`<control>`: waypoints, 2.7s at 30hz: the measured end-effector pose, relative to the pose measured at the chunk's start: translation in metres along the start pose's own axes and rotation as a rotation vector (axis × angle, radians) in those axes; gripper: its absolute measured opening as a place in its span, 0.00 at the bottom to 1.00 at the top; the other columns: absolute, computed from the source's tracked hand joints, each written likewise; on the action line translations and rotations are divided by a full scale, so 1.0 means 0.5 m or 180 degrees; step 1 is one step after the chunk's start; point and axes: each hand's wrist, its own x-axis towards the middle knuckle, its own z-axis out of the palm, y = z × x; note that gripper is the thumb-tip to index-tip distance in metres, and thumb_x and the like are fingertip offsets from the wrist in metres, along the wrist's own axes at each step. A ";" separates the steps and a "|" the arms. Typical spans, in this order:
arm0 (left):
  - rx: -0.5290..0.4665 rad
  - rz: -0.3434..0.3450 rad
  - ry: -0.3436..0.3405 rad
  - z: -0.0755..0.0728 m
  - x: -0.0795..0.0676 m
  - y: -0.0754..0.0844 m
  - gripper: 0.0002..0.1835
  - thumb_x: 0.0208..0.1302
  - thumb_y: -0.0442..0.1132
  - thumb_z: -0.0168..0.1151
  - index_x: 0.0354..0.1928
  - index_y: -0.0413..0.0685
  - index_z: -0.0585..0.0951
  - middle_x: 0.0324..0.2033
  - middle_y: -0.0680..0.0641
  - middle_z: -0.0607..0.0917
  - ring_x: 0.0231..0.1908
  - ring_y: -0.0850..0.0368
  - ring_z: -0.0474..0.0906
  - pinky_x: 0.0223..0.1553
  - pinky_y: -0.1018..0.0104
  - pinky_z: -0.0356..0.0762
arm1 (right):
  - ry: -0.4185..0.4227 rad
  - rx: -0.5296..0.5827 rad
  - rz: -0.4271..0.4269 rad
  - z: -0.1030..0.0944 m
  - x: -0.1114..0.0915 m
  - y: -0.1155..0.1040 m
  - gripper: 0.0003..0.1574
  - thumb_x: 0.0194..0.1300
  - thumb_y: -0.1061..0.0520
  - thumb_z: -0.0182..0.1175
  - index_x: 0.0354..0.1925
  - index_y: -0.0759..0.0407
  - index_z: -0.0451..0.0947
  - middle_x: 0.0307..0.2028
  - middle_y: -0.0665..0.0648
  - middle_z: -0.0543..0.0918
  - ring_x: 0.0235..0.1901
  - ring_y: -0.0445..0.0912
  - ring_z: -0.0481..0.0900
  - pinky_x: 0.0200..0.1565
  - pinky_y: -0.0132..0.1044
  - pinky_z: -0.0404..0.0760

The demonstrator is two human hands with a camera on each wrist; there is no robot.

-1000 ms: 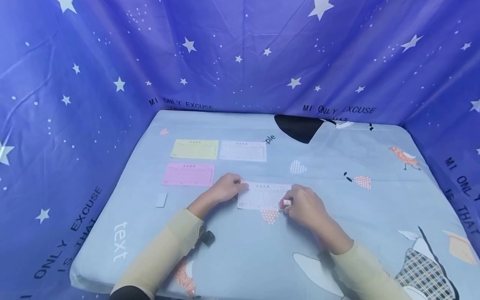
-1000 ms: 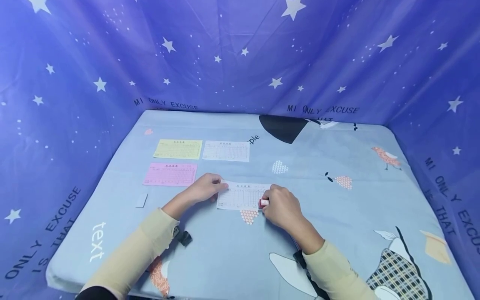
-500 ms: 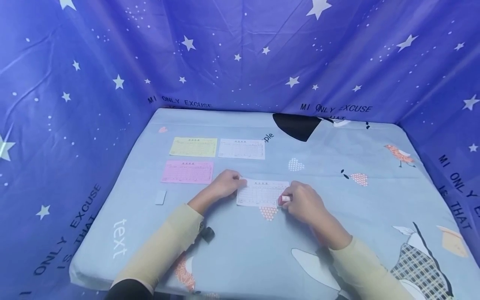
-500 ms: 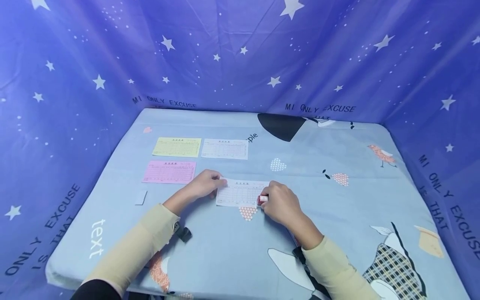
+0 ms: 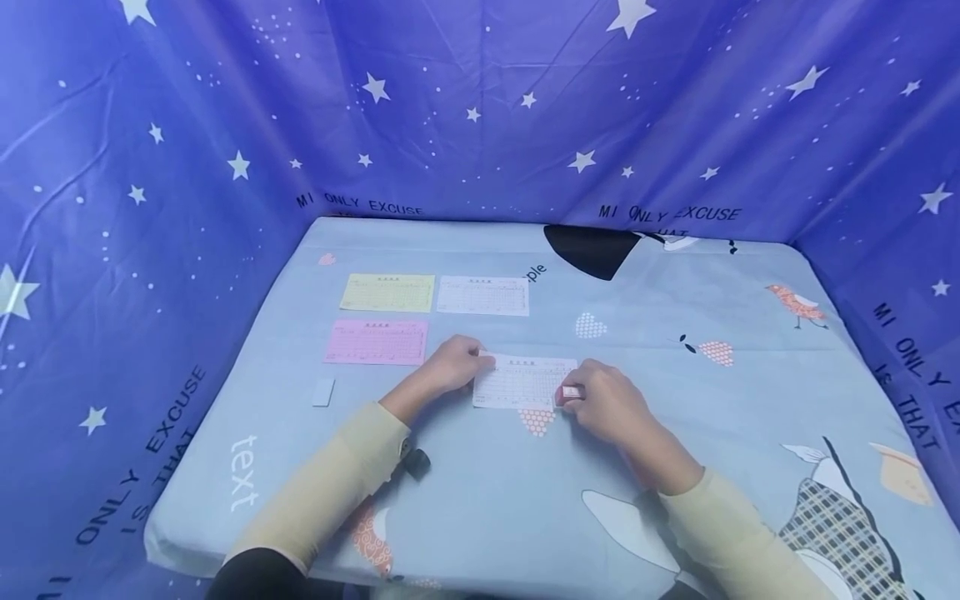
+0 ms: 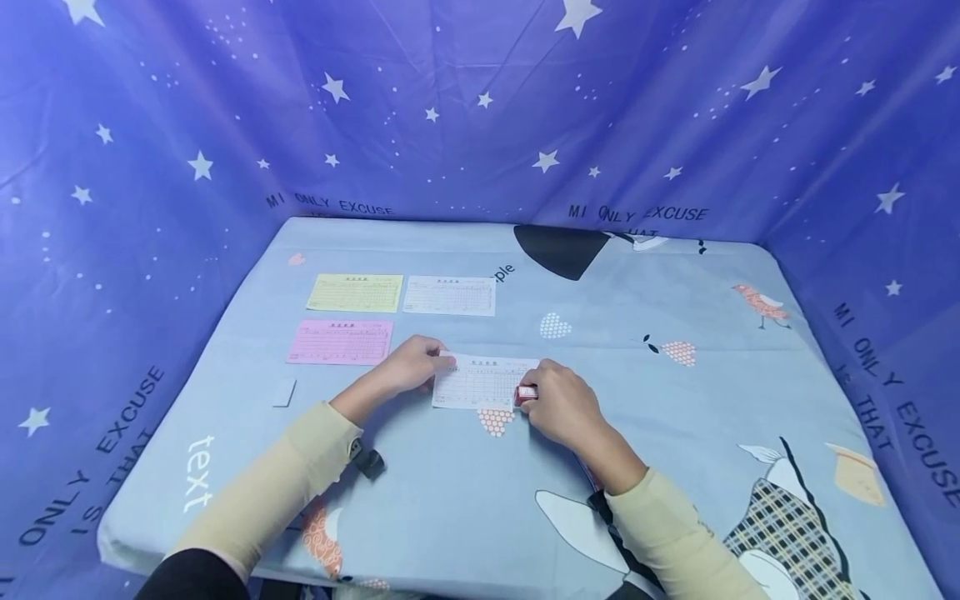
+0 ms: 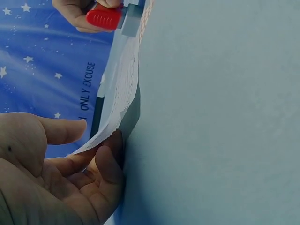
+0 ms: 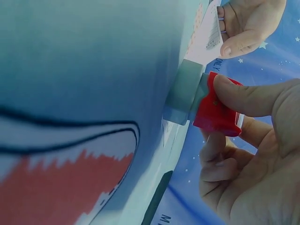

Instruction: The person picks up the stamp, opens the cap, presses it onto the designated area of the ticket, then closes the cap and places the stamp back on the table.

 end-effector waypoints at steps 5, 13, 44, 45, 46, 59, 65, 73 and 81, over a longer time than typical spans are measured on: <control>0.0056 -0.0001 -0.0008 -0.003 -0.003 0.007 0.09 0.72 0.44 0.60 0.39 0.47 0.85 0.22 0.46 0.80 0.20 0.55 0.74 0.23 0.65 0.71 | -0.0040 0.0007 -0.0002 -0.002 -0.002 -0.001 0.07 0.56 0.62 0.74 0.31 0.50 0.87 0.32 0.51 0.78 0.32 0.49 0.75 0.40 0.48 0.76; 0.0033 -0.0015 0.0041 -0.010 -0.009 0.015 0.07 0.70 0.39 0.61 0.39 0.45 0.84 0.20 0.46 0.79 0.18 0.56 0.72 0.19 0.68 0.67 | -0.0007 -0.0019 -0.0074 -0.002 0.002 0.000 0.07 0.56 0.62 0.74 0.33 0.51 0.87 0.33 0.52 0.79 0.33 0.49 0.76 0.41 0.49 0.77; -0.0165 -0.0050 0.0363 -0.056 0.000 -0.032 0.09 0.70 0.32 0.60 0.48 0.39 0.83 0.30 0.45 0.84 0.22 0.56 0.73 0.23 0.68 0.73 | 0.0248 0.0238 -0.0108 -0.038 -0.028 -0.004 0.07 0.57 0.59 0.75 0.30 0.46 0.86 0.36 0.49 0.82 0.39 0.49 0.79 0.47 0.50 0.77; -0.0164 -0.0036 0.0381 -0.060 0.002 -0.034 0.09 0.70 0.32 0.60 0.49 0.38 0.83 0.30 0.45 0.84 0.21 0.56 0.72 0.22 0.68 0.73 | 0.0251 0.0239 -0.0111 -0.037 -0.028 -0.004 0.07 0.57 0.59 0.75 0.30 0.46 0.86 0.36 0.48 0.82 0.39 0.49 0.79 0.47 0.50 0.77; -0.0170 -0.0032 0.0396 -0.065 0.003 -0.035 0.10 0.70 0.32 0.59 0.50 0.38 0.83 0.30 0.44 0.84 0.21 0.56 0.72 0.22 0.68 0.73 | 0.0255 0.0239 -0.0111 -0.037 -0.027 -0.003 0.08 0.57 0.59 0.75 0.30 0.46 0.86 0.36 0.48 0.82 0.39 0.49 0.78 0.46 0.50 0.77; -0.0133 -0.0077 0.0491 -0.117 0.027 -0.049 0.06 0.73 0.32 0.55 0.44 0.36 0.80 0.23 0.46 0.75 0.15 0.59 0.65 0.16 0.68 0.64 | 0.0306 0.0226 -0.0118 -0.032 -0.024 -0.002 0.08 0.55 0.59 0.76 0.33 0.51 0.87 0.34 0.49 0.82 0.38 0.49 0.80 0.45 0.50 0.79; -0.0066 -0.0035 0.0494 -0.118 0.040 -0.050 0.07 0.74 0.33 0.54 0.35 0.39 0.76 0.24 0.46 0.73 0.16 0.59 0.66 0.16 0.68 0.67 | 0.0281 0.0217 -0.0075 -0.031 -0.027 -0.003 0.07 0.56 0.60 0.75 0.34 0.52 0.87 0.34 0.49 0.82 0.38 0.49 0.79 0.45 0.49 0.79; 0.0118 -0.0222 0.0562 -0.129 0.035 -0.033 0.13 0.75 0.38 0.55 0.55 0.38 0.78 0.35 0.40 0.81 0.19 0.54 0.74 0.18 0.64 0.75 | 0.0287 0.0253 -0.0077 -0.028 -0.026 0.000 0.07 0.56 0.59 0.75 0.33 0.49 0.87 0.35 0.49 0.82 0.39 0.49 0.79 0.46 0.50 0.78; 0.1035 -0.0123 0.0638 -0.158 0.045 -0.023 0.17 0.74 0.46 0.55 0.53 0.40 0.81 0.47 0.41 0.84 0.43 0.46 0.80 0.47 0.51 0.78 | 0.0243 0.0270 -0.0053 -0.026 -0.025 0.003 0.07 0.57 0.59 0.75 0.32 0.46 0.86 0.36 0.49 0.82 0.39 0.49 0.79 0.46 0.49 0.77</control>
